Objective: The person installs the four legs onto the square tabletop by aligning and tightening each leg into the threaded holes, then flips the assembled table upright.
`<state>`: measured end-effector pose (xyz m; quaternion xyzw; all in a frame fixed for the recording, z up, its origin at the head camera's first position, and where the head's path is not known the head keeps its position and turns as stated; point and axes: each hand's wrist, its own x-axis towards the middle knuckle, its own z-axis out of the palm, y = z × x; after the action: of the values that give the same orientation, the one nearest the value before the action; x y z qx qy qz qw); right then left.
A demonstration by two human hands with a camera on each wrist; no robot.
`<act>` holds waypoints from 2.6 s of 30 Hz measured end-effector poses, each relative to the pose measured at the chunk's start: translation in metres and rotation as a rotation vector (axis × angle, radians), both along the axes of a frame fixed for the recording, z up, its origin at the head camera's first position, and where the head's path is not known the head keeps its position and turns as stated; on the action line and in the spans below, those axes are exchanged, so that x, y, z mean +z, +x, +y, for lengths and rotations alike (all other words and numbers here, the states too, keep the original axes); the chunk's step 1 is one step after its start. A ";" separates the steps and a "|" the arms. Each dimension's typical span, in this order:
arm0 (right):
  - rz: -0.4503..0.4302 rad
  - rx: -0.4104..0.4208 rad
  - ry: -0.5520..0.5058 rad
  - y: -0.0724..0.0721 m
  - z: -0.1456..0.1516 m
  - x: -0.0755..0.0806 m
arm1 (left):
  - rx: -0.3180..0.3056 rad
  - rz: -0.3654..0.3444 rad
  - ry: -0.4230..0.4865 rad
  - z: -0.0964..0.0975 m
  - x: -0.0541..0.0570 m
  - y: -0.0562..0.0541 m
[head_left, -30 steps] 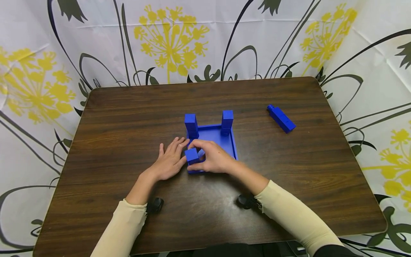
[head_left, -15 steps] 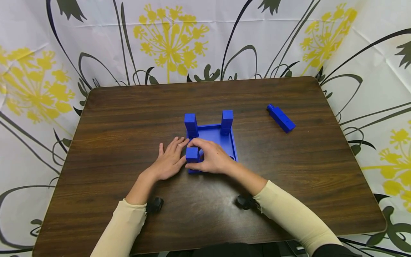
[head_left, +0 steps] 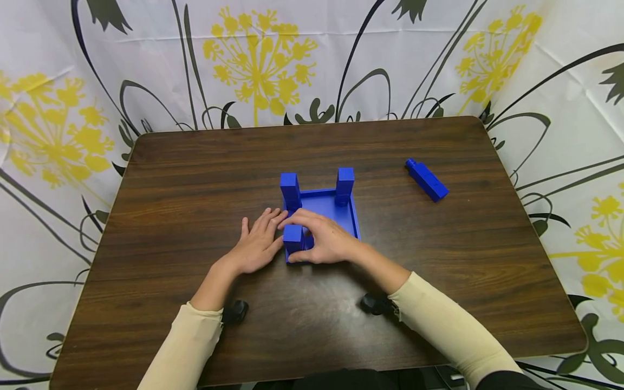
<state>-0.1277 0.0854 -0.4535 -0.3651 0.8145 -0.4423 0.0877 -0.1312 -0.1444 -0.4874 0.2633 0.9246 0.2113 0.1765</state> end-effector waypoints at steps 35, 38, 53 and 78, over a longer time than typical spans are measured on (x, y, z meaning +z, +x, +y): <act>-0.326 0.237 -0.073 -0.009 0.008 0.008 | -0.012 0.012 -0.001 0.000 0.001 0.000; -0.322 0.225 -0.077 -0.009 0.008 0.008 | -0.010 0.021 0.000 0.000 0.001 0.001; -0.283 0.094 -0.073 -0.005 0.004 0.007 | 0.012 0.003 0.017 -0.002 -0.008 -0.002; -0.017 -0.052 0.001 -0.002 -0.004 0.001 | 0.006 0.005 0.026 0.001 0.001 0.000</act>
<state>-0.1294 0.0813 -0.4523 -0.3400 0.8232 -0.4471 0.0830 -0.1315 -0.1439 -0.4864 0.2632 0.9230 0.2231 0.1703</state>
